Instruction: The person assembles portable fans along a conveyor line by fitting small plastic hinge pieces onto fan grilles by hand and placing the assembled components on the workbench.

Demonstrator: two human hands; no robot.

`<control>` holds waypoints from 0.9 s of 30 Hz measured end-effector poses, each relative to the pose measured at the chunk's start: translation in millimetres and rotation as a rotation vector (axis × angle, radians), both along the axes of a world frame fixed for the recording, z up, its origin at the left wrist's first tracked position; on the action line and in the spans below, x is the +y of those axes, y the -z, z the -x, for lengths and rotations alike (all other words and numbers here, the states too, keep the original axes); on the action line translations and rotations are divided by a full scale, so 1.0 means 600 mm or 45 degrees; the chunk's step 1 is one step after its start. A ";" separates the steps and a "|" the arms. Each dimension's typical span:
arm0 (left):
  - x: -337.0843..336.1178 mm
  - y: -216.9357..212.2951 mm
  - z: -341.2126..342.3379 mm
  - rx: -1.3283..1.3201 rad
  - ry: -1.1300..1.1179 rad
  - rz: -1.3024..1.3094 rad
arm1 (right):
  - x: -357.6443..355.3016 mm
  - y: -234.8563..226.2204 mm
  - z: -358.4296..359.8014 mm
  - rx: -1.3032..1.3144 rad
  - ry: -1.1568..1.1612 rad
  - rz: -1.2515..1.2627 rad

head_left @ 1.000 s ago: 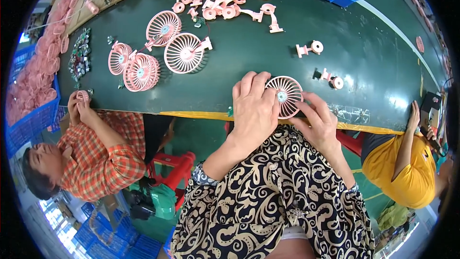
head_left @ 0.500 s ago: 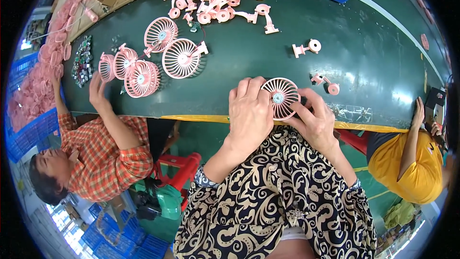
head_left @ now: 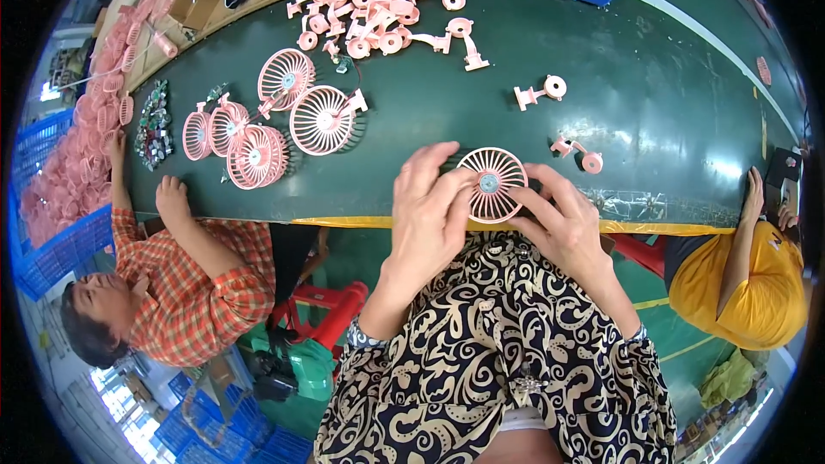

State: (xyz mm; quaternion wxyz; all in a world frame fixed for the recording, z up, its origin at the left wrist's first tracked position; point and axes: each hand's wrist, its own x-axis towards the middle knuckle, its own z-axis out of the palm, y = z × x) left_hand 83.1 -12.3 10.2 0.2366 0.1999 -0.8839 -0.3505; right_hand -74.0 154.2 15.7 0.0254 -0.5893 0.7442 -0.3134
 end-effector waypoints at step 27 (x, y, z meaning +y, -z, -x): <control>-0.002 -0.022 -0.038 -0.339 -0.269 0.112 | 0.040 0.008 0.086 -0.179 0.614 -0.171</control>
